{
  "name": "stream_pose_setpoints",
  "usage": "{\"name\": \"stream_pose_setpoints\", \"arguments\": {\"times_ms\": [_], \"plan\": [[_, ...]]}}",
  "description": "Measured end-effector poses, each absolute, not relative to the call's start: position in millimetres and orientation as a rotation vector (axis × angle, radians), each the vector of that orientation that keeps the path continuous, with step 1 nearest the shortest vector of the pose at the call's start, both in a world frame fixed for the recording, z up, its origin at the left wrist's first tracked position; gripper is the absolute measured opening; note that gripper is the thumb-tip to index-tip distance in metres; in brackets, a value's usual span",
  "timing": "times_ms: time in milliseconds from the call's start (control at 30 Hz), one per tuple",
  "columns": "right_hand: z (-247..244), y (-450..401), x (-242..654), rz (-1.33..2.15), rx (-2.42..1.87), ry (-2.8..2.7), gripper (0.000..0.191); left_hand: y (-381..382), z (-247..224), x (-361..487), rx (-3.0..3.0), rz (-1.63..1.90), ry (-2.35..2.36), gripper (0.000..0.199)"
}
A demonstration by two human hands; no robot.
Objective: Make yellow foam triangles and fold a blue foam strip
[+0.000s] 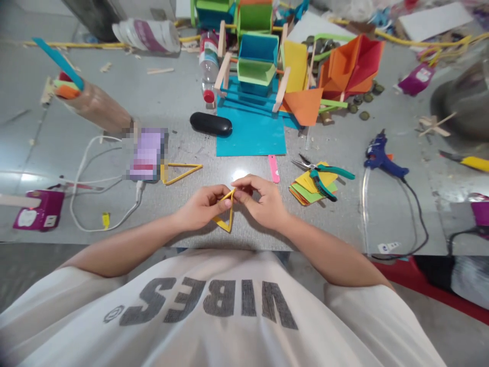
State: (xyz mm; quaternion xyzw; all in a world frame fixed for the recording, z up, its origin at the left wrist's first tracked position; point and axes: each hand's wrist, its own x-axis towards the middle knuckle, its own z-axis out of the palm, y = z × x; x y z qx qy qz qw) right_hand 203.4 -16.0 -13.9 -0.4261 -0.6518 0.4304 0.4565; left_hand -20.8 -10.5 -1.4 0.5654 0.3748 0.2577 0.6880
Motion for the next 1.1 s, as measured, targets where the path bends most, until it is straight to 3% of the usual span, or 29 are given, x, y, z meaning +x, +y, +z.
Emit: {"name": "stream_pose_setpoints", "arguments": {"times_ms": [567,933,1100], "plan": [[-8.8,-16.6,203.0,0.808,-0.902,-1.736,0.019,-9.6,-4.8,-22.0,1.195,0.489,0.741,0.061],[-13.0,-12.4,209.4,0.424,-0.764,-1.955,0.028,-10.3,-6.9,-21.3,1.213,0.477,0.723,0.062],[-10.8,-13.3,209.3,0.46,-0.787,-1.943,0.029,-9.2,-4.0,-24.1,1.279,0.459,0.763,0.059]]}}
